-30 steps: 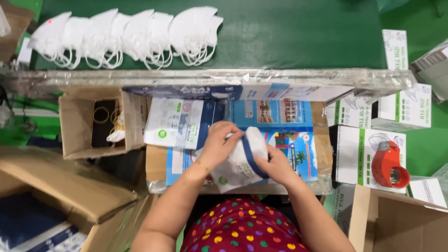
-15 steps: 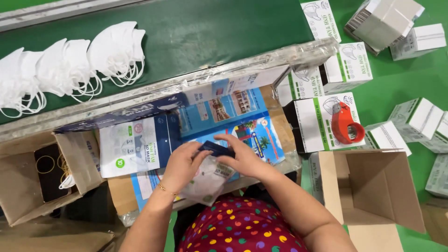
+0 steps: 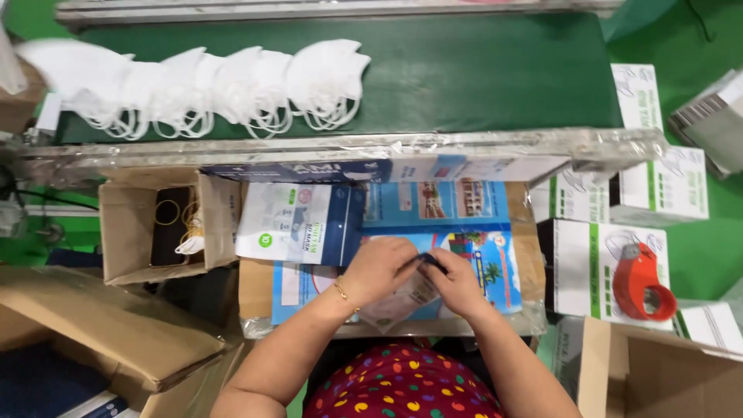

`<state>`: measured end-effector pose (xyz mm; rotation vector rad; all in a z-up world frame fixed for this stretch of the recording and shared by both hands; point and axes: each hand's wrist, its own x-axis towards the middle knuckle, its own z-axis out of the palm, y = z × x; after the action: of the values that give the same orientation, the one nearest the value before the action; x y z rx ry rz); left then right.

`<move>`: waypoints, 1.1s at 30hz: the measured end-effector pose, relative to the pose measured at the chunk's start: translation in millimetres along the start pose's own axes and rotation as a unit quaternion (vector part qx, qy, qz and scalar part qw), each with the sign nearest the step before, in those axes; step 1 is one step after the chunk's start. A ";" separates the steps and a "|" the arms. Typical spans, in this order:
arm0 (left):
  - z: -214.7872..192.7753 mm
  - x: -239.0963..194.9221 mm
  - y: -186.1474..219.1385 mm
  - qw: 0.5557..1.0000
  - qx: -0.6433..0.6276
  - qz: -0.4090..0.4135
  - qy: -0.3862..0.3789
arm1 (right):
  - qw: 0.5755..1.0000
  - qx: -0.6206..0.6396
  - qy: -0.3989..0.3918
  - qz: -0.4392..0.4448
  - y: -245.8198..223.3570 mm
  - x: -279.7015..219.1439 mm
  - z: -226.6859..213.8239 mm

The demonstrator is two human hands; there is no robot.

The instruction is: Packaging face masks from a conveyor belt into small bags and then into larger boxes.

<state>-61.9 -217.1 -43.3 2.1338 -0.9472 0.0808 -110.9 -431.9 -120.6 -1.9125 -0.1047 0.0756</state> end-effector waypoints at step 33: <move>14.3 -17.4 -41.5 0.889 -0.448 -0.091 0.035 | 0.964 0.220 0.073 0.133 -23.7 6.0 -22.9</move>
<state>-50.8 -199.2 -85.6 1.3252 -0.5617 -0.3184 -103.4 -444.8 -90.6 -1.4704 0.2518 0.1273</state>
